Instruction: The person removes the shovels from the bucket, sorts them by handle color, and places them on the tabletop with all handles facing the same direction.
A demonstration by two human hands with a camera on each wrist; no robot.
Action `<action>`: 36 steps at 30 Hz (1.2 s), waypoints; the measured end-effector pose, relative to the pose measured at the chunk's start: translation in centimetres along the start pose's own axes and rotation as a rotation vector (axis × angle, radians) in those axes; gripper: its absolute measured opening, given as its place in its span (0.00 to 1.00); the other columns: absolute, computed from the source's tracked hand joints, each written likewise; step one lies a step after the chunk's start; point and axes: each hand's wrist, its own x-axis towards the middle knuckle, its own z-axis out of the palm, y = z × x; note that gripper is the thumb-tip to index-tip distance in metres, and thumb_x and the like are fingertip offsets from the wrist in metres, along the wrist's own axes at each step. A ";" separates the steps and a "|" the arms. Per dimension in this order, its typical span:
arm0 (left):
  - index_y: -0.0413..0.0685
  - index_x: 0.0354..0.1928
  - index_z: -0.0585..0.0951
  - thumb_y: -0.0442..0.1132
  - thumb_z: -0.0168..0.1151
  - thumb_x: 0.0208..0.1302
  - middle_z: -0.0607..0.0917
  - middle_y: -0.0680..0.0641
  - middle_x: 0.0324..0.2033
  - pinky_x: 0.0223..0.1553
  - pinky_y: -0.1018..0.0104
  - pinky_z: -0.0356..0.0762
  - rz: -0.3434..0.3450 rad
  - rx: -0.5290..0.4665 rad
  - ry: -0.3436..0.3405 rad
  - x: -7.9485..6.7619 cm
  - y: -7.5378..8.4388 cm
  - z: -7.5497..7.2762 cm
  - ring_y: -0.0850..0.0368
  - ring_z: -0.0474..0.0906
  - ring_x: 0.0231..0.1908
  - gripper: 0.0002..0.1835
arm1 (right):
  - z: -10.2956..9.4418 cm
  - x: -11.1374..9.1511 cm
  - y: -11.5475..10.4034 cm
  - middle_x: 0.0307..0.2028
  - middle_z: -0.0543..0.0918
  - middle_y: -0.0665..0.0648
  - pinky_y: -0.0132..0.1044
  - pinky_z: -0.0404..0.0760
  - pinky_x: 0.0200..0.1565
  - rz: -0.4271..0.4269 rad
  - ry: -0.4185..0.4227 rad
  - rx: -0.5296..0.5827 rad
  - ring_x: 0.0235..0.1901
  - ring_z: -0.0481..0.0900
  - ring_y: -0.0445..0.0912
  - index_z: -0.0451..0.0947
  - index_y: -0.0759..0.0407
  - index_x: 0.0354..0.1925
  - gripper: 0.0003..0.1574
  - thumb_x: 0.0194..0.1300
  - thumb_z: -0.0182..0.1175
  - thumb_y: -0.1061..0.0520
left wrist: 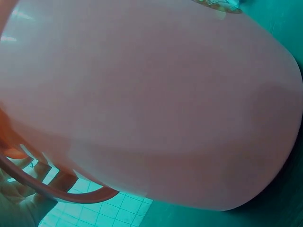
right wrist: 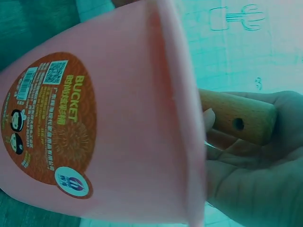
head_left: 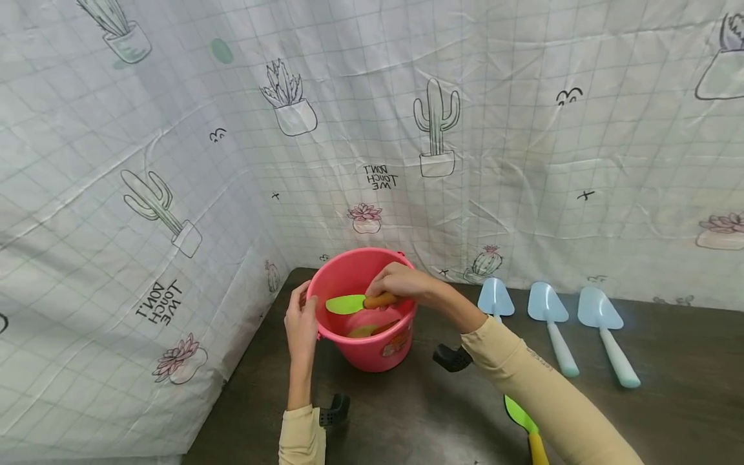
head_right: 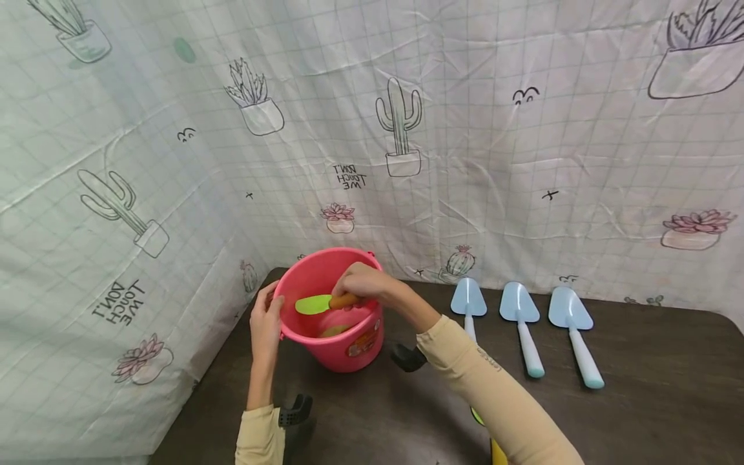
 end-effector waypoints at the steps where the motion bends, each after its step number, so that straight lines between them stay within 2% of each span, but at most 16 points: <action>1: 0.42 0.66 0.78 0.34 0.54 0.76 0.84 0.36 0.56 0.29 0.72 0.78 0.001 -0.003 0.002 -0.1 0.0 0.1 0.37 0.83 0.45 0.20 | -0.1 -0.4 0.0 0.22 0.79 0.51 0.30 0.73 0.28 -0.006 0.011 0.008 0.21 0.70 0.41 0.86 0.74 0.42 0.17 0.70 0.54 0.63; 3: 0.42 0.66 0.78 0.34 0.54 0.76 0.83 0.36 0.56 0.30 0.74 0.78 -0.003 -0.006 0.004 -0.2 0.0 0.2 0.37 0.83 0.45 0.20 | -0.3 -1.1 -0.1 0.27 0.81 0.52 0.31 0.73 0.30 -0.007 0.038 0.022 0.24 0.71 0.41 0.85 0.74 0.47 0.18 0.71 0.53 0.63; 5: 0.42 0.66 0.78 0.34 0.55 0.76 0.83 0.36 0.57 0.33 0.73 0.80 -0.011 0.000 0.007 -0.3 -0.1 0.1 0.39 0.82 0.46 0.20 | -0.5 -1.7 0.0 0.35 0.85 0.56 0.32 0.76 0.33 -0.007 0.068 0.033 0.28 0.75 0.43 0.84 0.75 0.53 0.21 0.72 0.53 0.62; 9: 0.43 0.67 0.77 0.35 0.55 0.77 0.83 0.37 0.58 0.40 0.72 0.82 -0.033 0.026 0.010 -0.6 -0.2 -0.1 0.41 0.82 0.50 0.20 | -0.7 -2.7 0.1 0.49 0.85 0.60 0.36 0.79 0.41 0.019 0.138 0.068 0.37 0.79 0.46 0.83 0.73 0.55 0.21 0.72 0.54 0.61; 13: 0.43 0.68 0.76 0.36 0.54 0.77 0.82 0.37 0.58 0.41 0.69 0.83 -0.048 0.047 0.023 -0.9 -0.3 -0.6 0.40 0.81 0.51 0.21 | -0.6 -3.5 0.3 0.49 0.84 0.60 0.35 0.81 0.40 0.045 0.163 0.200 0.39 0.80 0.46 0.82 0.71 0.57 0.22 0.70 0.55 0.61; 17: 0.42 0.68 0.75 0.36 0.54 0.77 0.82 0.36 0.58 0.41 0.69 0.83 -0.048 0.051 0.040 -1.1 -0.3 -0.9 0.40 0.80 0.51 0.21 | -0.8 -4.3 0.8 0.53 0.80 0.61 0.35 0.82 0.41 0.047 0.090 0.390 0.44 0.79 0.48 0.76 0.71 0.64 0.27 0.70 0.55 0.61; 19: 0.42 0.69 0.75 0.37 0.53 0.78 0.82 0.36 0.57 0.40 0.70 0.82 -0.041 0.041 0.036 -1.1 -0.2 -0.9 0.40 0.80 0.50 0.21 | -1.2 -5.0 0.8 0.55 0.77 0.61 0.35 0.81 0.41 0.039 0.056 0.448 0.45 0.78 0.48 0.75 0.69 0.65 0.27 0.70 0.55 0.61; 25: 0.43 0.69 0.76 0.37 0.52 0.78 0.82 0.36 0.58 0.39 0.70 0.82 -0.034 0.008 0.008 -0.8 0.4 0.1 0.39 0.79 0.50 0.21 | -3.1 -7.7 1.0 0.58 0.74 0.63 0.35 0.80 0.38 -0.023 0.045 0.478 0.46 0.77 0.51 0.73 0.66 0.66 0.28 0.71 0.55 0.61; 29: 0.44 0.69 0.76 0.37 0.52 0.78 0.82 0.37 0.58 0.40 0.70 0.82 -0.039 0.012 0.008 -0.8 0.5 0.5 0.39 0.80 0.51 0.21 | -4.1 -9.2 1.1 0.58 0.75 0.63 0.37 0.81 0.44 -0.058 0.065 0.481 0.51 0.76 0.53 0.70 0.68 0.69 0.30 0.70 0.53 0.63; 36: 0.44 0.69 0.76 0.36 0.52 0.78 0.82 0.37 0.58 0.42 0.70 0.82 -0.026 0.004 0.009 -0.8 0.5 0.6 0.38 0.79 0.53 0.21 | -4.6 -11.0 1.2 0.56 0.76 0.61 0.37 0.82 0.46 -0.073 0.084 0.520 0.52 0.76 0.54 0.76 0.60 0.66 0.27 0.69 0.55 0.63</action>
